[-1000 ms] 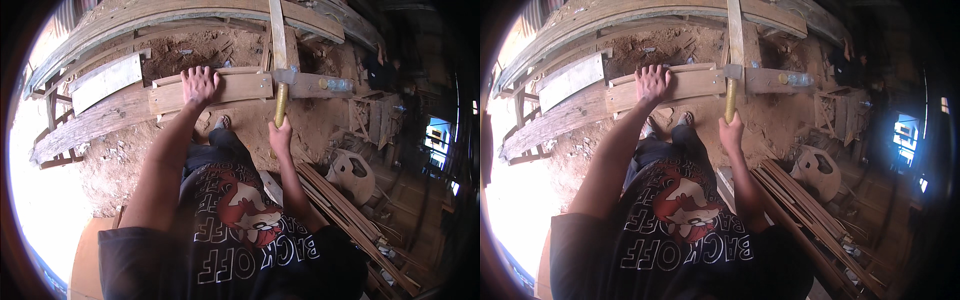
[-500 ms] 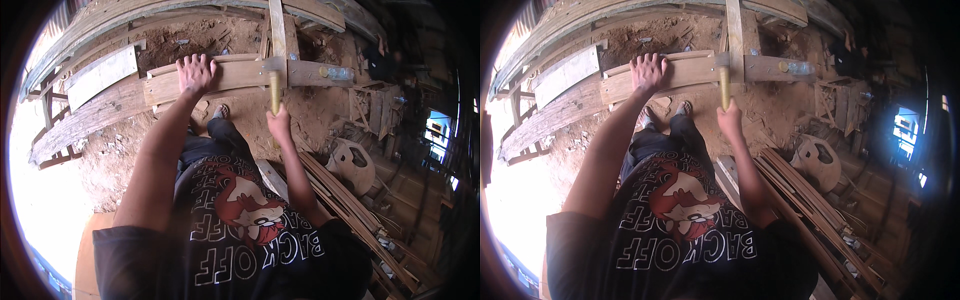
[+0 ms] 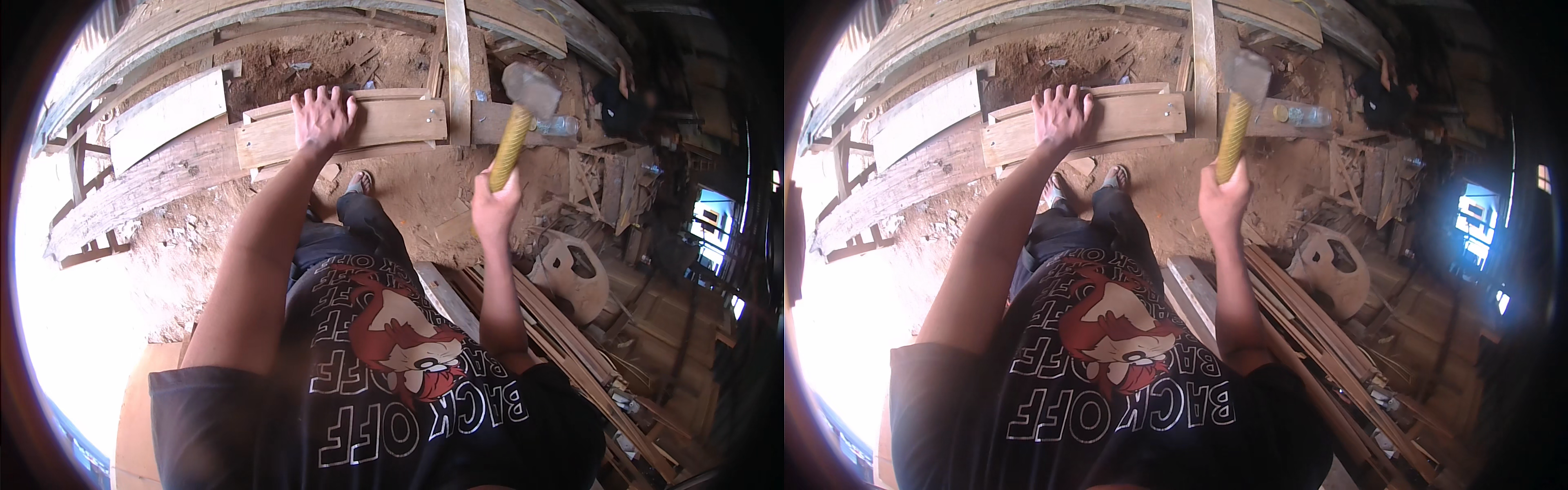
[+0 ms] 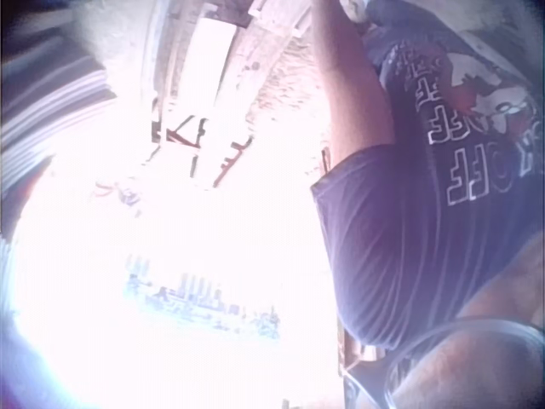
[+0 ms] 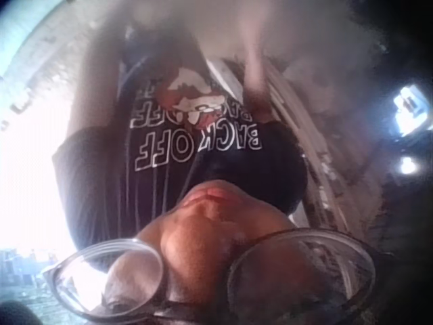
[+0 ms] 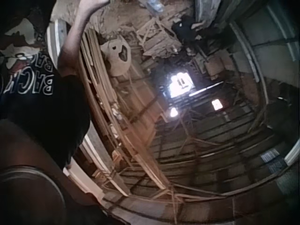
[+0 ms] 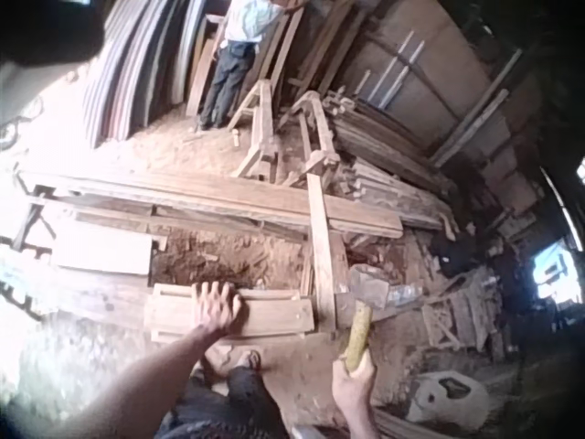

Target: The person assembles a small wooden box by hand, using a hammer to drive nails into wooden planks. They repeatedly position the planks, hammer nails, and adjust the pieces to form a rectangular box structure.

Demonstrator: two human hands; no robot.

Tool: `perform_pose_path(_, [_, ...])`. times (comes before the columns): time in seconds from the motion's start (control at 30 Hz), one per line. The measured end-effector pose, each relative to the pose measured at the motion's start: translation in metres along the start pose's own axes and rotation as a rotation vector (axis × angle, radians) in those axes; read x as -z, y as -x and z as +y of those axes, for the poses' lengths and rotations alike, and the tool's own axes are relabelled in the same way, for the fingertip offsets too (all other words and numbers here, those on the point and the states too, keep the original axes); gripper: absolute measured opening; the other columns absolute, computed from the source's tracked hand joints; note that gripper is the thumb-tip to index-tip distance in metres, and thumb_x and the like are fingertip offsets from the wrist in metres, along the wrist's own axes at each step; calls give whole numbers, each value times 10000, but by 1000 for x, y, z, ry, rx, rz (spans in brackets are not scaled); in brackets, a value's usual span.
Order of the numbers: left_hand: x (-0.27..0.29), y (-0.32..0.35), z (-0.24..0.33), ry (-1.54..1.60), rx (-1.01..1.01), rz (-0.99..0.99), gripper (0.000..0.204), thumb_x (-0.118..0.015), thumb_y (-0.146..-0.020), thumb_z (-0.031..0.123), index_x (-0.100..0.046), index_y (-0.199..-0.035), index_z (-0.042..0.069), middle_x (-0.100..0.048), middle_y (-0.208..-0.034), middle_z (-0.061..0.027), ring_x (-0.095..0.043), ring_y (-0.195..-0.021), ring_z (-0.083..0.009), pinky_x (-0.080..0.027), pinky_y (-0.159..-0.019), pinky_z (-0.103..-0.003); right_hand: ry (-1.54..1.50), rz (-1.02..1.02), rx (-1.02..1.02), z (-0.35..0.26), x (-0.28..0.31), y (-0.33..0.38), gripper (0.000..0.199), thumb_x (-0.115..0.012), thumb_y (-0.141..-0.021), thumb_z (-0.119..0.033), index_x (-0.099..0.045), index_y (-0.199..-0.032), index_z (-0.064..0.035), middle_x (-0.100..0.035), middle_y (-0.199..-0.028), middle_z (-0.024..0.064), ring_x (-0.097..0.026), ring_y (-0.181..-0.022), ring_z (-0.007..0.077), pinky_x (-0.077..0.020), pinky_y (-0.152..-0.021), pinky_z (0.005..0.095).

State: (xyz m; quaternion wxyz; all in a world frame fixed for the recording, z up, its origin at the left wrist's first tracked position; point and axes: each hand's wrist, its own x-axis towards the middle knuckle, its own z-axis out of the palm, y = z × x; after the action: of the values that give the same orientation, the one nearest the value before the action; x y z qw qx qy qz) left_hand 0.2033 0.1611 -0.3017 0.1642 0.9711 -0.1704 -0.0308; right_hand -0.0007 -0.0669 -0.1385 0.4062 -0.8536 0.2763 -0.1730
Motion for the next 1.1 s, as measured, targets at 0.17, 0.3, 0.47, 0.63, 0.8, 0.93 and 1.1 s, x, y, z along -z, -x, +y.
perform_pose_path(0.17, [1,1,-1,16,-15,42,558,-407,-1097,502,-674,-1319,65,-671,-1281,-184,-588,-1279,-369,-339,-1165,-637,344,-251,-262,50,-51,13,314,-687,-928,-87,-591,-1209,17,-723,-887,234,-757,-796,348,-580,-728,460])
perform_pose_path(0.3, [2,1,0,22,-10,30,545,-406,-1095,498,-684,-1282,68,-663,-1257,-182,-588,-1257,-365,-336,-1159,-639,219,-319,-385,35,-37,-4,251,-672,-954,-90,-612,-1179,3,-708,-845,173,-718,-707,269,-554,-631,409])
perform_pose_path(0.47, [-1,2,-1,21,-12,45,553,-396,-1097,503,-674,-1294,68,-662,-1259,-187,-588,-1257,-367,-336,-1156,-634,-112,-161,-263,-31,13,-10,149,-615,-970,21,-580,-1101,-41,-598,-796,13,-559,-552,81,-444,-465,287])
perform_pose_path(0.63, [-6,0,-2,-5,-10,65,553,-392,-1101,498,-673,-1317,73,-663,-1268,-186,-588,-1262,-367,-340,-1155,-634,47,-29,-53,-11,2,-7,194,-587,-979,25,-527,-1148,-49,-598,-817,37,-530,-529,81,-442,-418,274])
perform_pose_path(0.8, [-3,2,-1,11,-31,39,559,-392,-1096,501,-672,-1326,76,-657,-1288,-182,-585,-1269,-362,-339,-1162,-641,477,-344,-355,45,-52,-1,290,-666,-940,-109,-623,-1206,-4,-750,-971,251,-764,-913,384,-589,-841,489])
perform_pose_path(0.93, [2,3,1,37,-15,-9,555,-392,-1090,487,-669,-1341,77,-638,-1311,-188,-580,-1267,-363,-334,-1172,-643,234,-278,-347,19,-30,-12,187,-668,-944,-84,-645,-1111,-2,-737,-892,172,-741,-814,282,-569,-743,411])
perform_pose_path(1.1, [-1,2,-1,3,-20,49,543,-406,-1093,488,-671,-1326,74,-655,-1304,-184,-586,-1271,-364,-348,-1154,-632,-28,-64,-146,-26,9,-14,108,-644,-955,2,-590,-1049,2,-658,-843,72,-618,-681,151,-515,-645,332])
